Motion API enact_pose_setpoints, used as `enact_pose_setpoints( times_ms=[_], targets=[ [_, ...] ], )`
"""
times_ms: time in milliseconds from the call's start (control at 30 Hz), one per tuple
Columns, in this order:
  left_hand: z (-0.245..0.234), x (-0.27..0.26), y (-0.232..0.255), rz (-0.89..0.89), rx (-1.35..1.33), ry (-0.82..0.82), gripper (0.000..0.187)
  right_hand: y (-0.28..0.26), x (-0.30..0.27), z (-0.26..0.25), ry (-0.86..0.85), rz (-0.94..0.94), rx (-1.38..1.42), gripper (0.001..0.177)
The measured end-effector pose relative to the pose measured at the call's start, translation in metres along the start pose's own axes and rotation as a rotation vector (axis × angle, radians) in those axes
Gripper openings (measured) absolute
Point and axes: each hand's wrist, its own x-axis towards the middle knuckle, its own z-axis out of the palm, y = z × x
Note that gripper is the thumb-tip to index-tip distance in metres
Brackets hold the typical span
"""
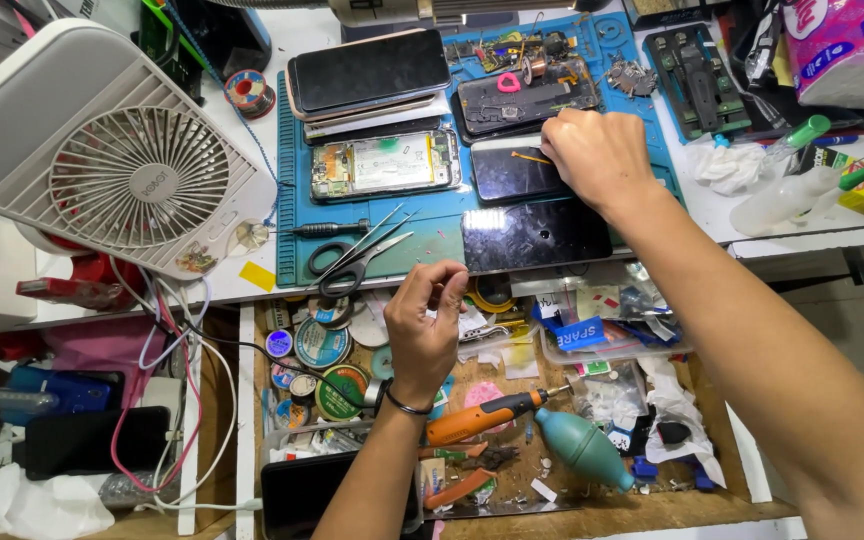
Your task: Using a rotary tool and manual manipulation to repair or modify small electronic components on a workbench.
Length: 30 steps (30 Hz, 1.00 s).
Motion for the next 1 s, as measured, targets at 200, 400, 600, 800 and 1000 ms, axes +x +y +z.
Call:
enact_pose_setpoints(
  times_ms=[200, 400, 600, 800, 1000],
  targets=[
    [0.0, 0.0, 0.002, 0.003, 0.006, 0.003, 0.009, 0.009, -0.008, -0.006, 0.011, 0.062, 0.138, 0.02],
    [-0.001, 0.001, 0.001, -0.005, -0.001, 0.012, 0.009, 0.024, -0.015, -0.01, 0.017, 0.106, 0.336, 0.017],
    [-0.003, 0.003, 0.007, -0.072, -0.155, 0.037, 0.012, 0.017, -0.037, -0.021, 0.206, -0.012, 0.747, 0.004],
    [0.0, -0.001, 0.032, -0.172, -0.322, 0.045, 0.01, -0.065, -0.114, -0.06, 0.186, -0.07, 0.846, 0.006],
    [0.008, -0.005, 0.033, -0.352, -0.231, -0.086, 0.009, -0.101, -0.122, -0.098, 0.349, -0.204, 0.609, 0.011]
  ],
)
